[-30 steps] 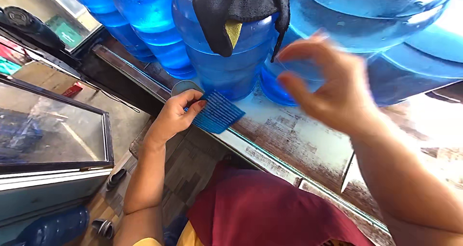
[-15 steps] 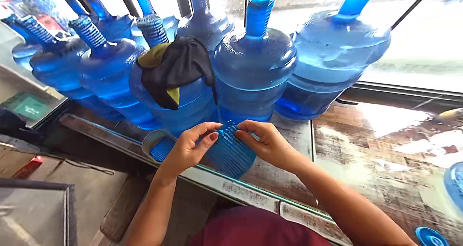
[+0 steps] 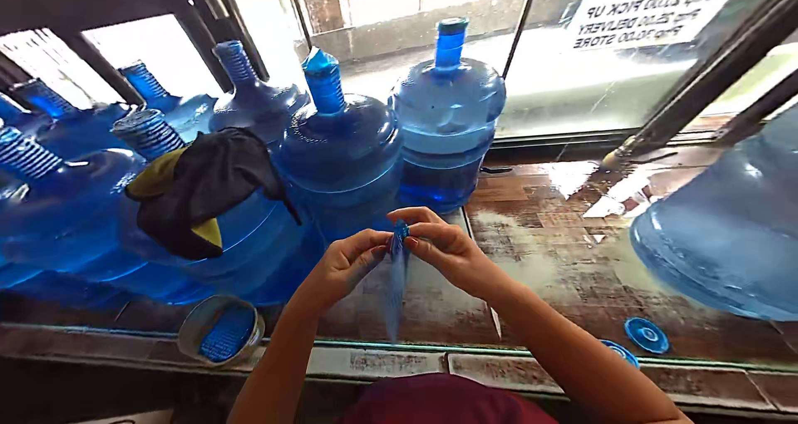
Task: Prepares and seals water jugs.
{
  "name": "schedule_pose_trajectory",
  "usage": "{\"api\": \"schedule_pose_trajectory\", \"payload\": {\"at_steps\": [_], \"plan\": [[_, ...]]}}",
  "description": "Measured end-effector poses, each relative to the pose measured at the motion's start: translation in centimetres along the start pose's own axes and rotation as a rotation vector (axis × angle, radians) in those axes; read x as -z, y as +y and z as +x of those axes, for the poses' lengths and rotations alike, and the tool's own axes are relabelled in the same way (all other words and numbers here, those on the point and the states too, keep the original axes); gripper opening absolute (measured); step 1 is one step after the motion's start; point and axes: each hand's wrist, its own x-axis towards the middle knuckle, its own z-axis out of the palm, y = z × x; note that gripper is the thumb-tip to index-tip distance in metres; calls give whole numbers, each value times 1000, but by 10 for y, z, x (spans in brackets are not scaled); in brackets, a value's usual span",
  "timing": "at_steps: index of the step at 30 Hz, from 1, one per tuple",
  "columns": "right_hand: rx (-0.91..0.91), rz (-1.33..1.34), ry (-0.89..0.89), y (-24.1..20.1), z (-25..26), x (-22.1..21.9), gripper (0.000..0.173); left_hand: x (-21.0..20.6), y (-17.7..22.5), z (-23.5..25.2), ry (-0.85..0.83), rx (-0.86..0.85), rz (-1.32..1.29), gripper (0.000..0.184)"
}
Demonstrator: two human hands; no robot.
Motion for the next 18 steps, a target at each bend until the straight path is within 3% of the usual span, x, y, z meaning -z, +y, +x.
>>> {"api": "schedule_pose_trajectory", "payload": {"at_steps": [4, 9, 15, 18], "plan": [[10, 13, 45, -1, -8, 10, 24, -2, -4, 17, -47, -45, 108, 23], [26, 36, 204, -8, -15, 16, 22, -12, 3, 28, 98, -72, 164, 13], [-51, 458, 205, -18, -19, 26, 19, -22, -15, 39, 33, -159, -216, 29], [-14, 347, 175, -19, -20, 27, 15, -30, -14, 50, -47, -150, -256, 22]]}}
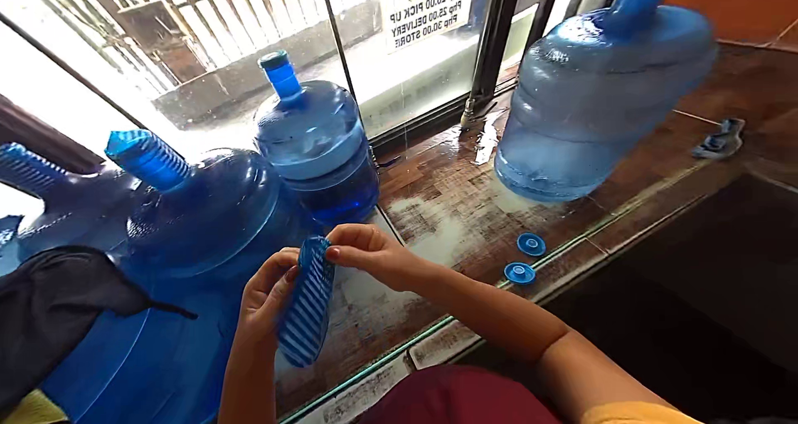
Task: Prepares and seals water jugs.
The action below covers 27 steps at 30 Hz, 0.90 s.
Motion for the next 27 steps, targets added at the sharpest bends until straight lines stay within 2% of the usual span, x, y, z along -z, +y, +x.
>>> {"api": "schedule_pose_trajectory", "payload": {"at_steps": [4, 7, 12, 16, 20, 22, 27], "plan": [[54, -218, -65, 5, -1, 3, 16, -12, 2, 14, 81, 76, 163, 22], [4, -225, -39, 4, 0, 3, 15, -12, 1, 19, 110, 108, 151, 19], [-195, -69, -59, -8, 13, 14, 18, 1, 6, 31, 81, 143, -198, 18], [-276, 17, -157, -21, 40, 29, 26, 14, 10, 50, 110, 270, -394, 17], [-223, -63, -142, -42, 86, 45, 28, 27, 24, 84, 91, 191, -230, 18], [-211, -87, -120, -47, 114, 56, 23, 33, 31, 113, 164, 173, -75, 29], [-246, -182, 82, -56, 181, 74, 16, 60, 34, 193, 317, 263, 128, 20]]}}
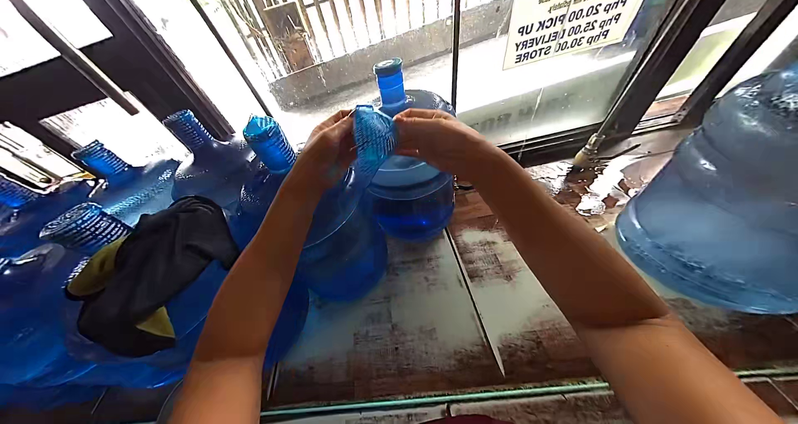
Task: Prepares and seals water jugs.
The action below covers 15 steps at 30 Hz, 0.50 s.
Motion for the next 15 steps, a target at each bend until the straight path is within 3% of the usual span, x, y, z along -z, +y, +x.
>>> {"api": "schedule_pose_trajectory", "payload": {"at_steps": [5, 15], "plan": [[41, -261, 247, -4, 67, 33, 26, 10, -6, 94, 74, 84, 270, 25], [-54, -248, 493, -1, 161, 67, 27, -8, -1, 198, 179, 177, 605, 23]]}}
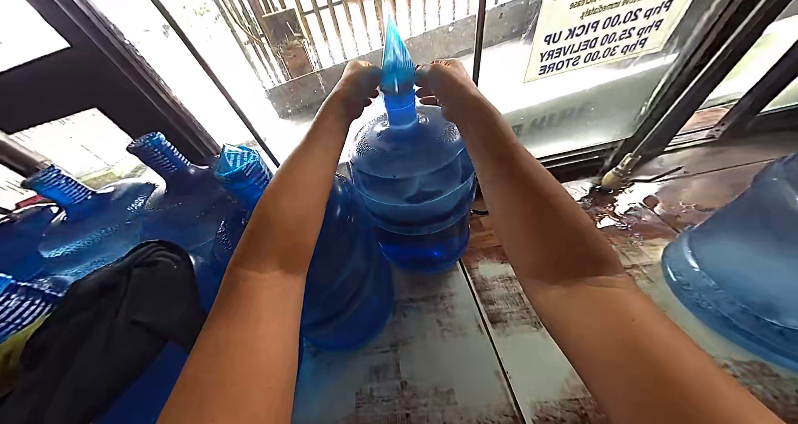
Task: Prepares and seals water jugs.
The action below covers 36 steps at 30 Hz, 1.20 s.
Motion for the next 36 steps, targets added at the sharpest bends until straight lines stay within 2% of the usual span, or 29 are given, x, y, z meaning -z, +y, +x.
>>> {"api": "schedule_pose_trajectory", "payload": {"at_steps": [2, 5, 9, 12, 14, 15, 16, 18, 21, 24, 28, 31, 36], "plan": [[-90, 0, -6, 3, 17, -1, 26, 0, 2, 10, -42, 56, 28, 24], [-203, 15, -88, 10, 30, 4, 23, 4, -9, 25, -171, 128, -84, 26], [-208, -8, -116, 14, 30, 6, 17, 10, -23, 27, -327, 220, -234, 26], [-139, -81, -80, 16, 22, 4, 20, 8, -30, 15, -361, 232, -168, 28], [-19, -123, -42, 17, 11, 3, 28, 4, -28, 6, -275, 241, -84, 15], [67, -127, -25, 18, 5, 2, 32, 5, -27, 1, -222, 240, -52, 15], [157, -119, -22, 17, 0, 2, 36, 7, -26, -3, -175, 228, -48, 28], [294, -110, -106, 12, -10, 2, 52, 6, -24, -11, -86, 163, -44, 40], [305, -182, -225, 2, -16, -9, 86, 6, -18, -18, -26, 68, -152, 53], [361, -369, -113, 13, -1, -25, 100, 3, -13, -29, -93, -22, -217, 67], [430, -424, -21, 35, 0, -28, 81, -3, -26, -34, -228, -183, -96, 60], [380, -488, -34, 44, -8, -26, 81, -6, -35, -33, -300, -250, -7, 54], [308, -750, -50, 35, -23, -24, 82, -9, -41, -36, -313, -221, 99, 55]]}}
